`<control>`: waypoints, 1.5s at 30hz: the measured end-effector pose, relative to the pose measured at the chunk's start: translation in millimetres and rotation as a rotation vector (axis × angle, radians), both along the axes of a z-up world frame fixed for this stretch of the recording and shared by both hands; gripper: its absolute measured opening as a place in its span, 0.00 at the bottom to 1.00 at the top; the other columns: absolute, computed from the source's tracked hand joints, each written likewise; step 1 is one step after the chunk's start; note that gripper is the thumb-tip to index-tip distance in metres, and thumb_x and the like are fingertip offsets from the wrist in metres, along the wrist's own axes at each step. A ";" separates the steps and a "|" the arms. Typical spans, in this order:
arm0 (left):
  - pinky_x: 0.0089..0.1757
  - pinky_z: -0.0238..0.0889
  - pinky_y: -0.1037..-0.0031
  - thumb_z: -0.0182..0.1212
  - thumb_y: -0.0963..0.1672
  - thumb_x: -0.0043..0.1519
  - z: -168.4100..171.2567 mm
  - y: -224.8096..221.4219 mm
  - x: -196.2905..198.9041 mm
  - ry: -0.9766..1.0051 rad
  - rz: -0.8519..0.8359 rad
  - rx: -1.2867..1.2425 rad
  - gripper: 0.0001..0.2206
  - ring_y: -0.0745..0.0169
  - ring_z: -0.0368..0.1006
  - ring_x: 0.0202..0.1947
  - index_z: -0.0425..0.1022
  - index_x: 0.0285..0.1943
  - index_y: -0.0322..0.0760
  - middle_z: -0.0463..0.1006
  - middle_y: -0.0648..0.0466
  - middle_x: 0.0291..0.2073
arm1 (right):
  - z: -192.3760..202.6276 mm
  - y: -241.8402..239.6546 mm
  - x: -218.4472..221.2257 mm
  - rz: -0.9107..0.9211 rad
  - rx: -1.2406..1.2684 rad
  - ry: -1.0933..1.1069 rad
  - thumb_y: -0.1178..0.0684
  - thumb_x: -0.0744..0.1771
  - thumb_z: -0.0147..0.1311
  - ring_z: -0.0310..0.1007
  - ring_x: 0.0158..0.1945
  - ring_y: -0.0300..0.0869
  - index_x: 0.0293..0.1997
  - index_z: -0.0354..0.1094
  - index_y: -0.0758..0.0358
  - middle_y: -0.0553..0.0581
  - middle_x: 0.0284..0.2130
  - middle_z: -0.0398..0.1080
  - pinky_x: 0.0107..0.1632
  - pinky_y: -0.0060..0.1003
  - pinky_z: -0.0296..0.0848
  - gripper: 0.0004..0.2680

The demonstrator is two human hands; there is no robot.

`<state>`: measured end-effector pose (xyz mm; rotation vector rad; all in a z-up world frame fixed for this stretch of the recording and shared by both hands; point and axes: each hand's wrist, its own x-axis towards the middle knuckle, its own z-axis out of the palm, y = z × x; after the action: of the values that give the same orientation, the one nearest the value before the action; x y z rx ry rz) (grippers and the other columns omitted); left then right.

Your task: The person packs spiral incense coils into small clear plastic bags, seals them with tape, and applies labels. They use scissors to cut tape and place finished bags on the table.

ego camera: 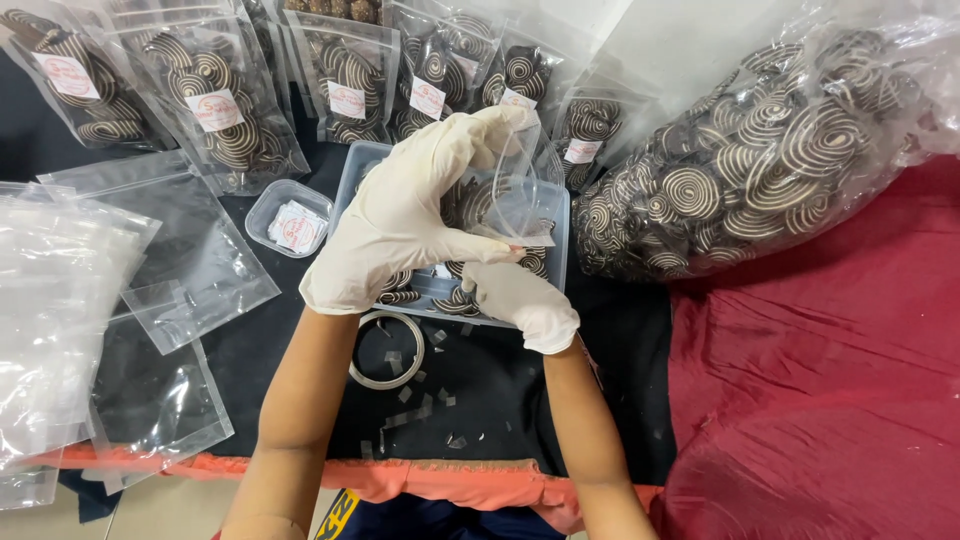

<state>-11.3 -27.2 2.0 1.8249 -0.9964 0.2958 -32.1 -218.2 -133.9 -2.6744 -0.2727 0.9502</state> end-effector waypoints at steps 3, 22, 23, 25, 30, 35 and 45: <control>0.48 0.56 0.75 0.66 0.54 0.52 1.3 1.6 -0.9 -0.016 -0.005 -0.009 0.36 0.65 0.62 0.39 0.55 0.65 0.36 0.67 0.54 0.53 | 23.2 1.6 -2.8 0.112 0.018 -0.017 0.52 0.63 0.41 0.68 0.29 0.46 0.49 0.62 0.53 0.55 0.30 0.70 0.37 0.39 0.63 0.11; 0.47 0.61 0.76 0.71 0.51 0.49 2.0 12.1 4.4 0.022 0.036 -0.012 0.38 0.66 0.64 0.41 0.54 0.66 0.40 0.70 0.57 0.49 | -7.6 10.1 -35.1 0.354 0.217 -0.385 0.51 0.67 0.42 0.61 0.39 0.44 0.50 0.62 0.53 0.48 0.34 0.62 0.40 0.37 0.65 0.08; 0.47 0.62 0.76 0.71 0.51 0.49 0.6 13.1 4.3 0.018 0.027 -0.022 0.37 0.66 0.64 0.41 0.54 0.65 0.39 0.69 0.57 0.51 | -15.4 6.7 -35.0 0.327 0.148 -0.336 0.48 0.67 0.42 0.63 0.39 0.45 0.52 0.65 0.51 0.49 0.36 0.63 0.41 0.39 0.66 0.10; 0.46 0.61 0.75 0.71 0.51 0.48 1.1 14.4 5.5 0.037 0.042 0.006 0.38 0.66 0.64 0.40 0.54 0.65 0.40 0.69 0.57 0.48 | -10.9 6.6 -35.4 0.315 0.180 -0.317 0.49 0.67 0.42 0.63 0.40 0.45 0.49 0.65 0.53 0.49 0.38 0.64 0.43 0.38 0.64 0.09; 0.43 0.62 0.77 0.75 0.50 0.45 7.2 17.3 2.8 0.157 0.089 -0.003 0.40 0.69 0.65 0.39 0.55 0.65 0.47 0.69 0.58 0.41 | -9.5 1.9 -24.8 0.393 0.238 -0.306 0.50 0.67 0.44 0.61 0.31 0.43 0.33 0.58 0.59 0.51 0.29 0.59 0.35 0.38 0.62 0.07; 0.44 0.57 0.70 0.73 0.48 0.46 -8.8 19.6 15.6 -0.035 0.096 0.109 0.39 0.57 0.66 0.43 0.53 0.64 0.40 0.71 0.53 0.45 | -8.7 -8.7 -13.6 0.426 0.442 -0.120 0.50 0.67 0.43 0.60 0.37 0.44 0.45 0.59 0.58 0.54 0.35 0.60 0.44 0.36 0.60 0.07; 0.43 0.60 0.69 0.75 0.51 0.44 -42.5 13.6 39.6 -0.123 0.056 0.093 0.41 0.55 0.67 0.41 0.56 0.61 0.32 0.69 0.51 0.42 | 40.9 2.5 3.7 0.138 0.220 0.294 0.46 0.57 0.56 0.59 0.54 0.44 0.48 0.56 0.52 0.53 0.67 0.44 0.52 0.32 0.57 0.18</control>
<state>28.3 -13.6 -40.5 1.9405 -1.0604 0.4057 -28.4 -215.7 -93.0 -2.3053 -0.4705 1.2584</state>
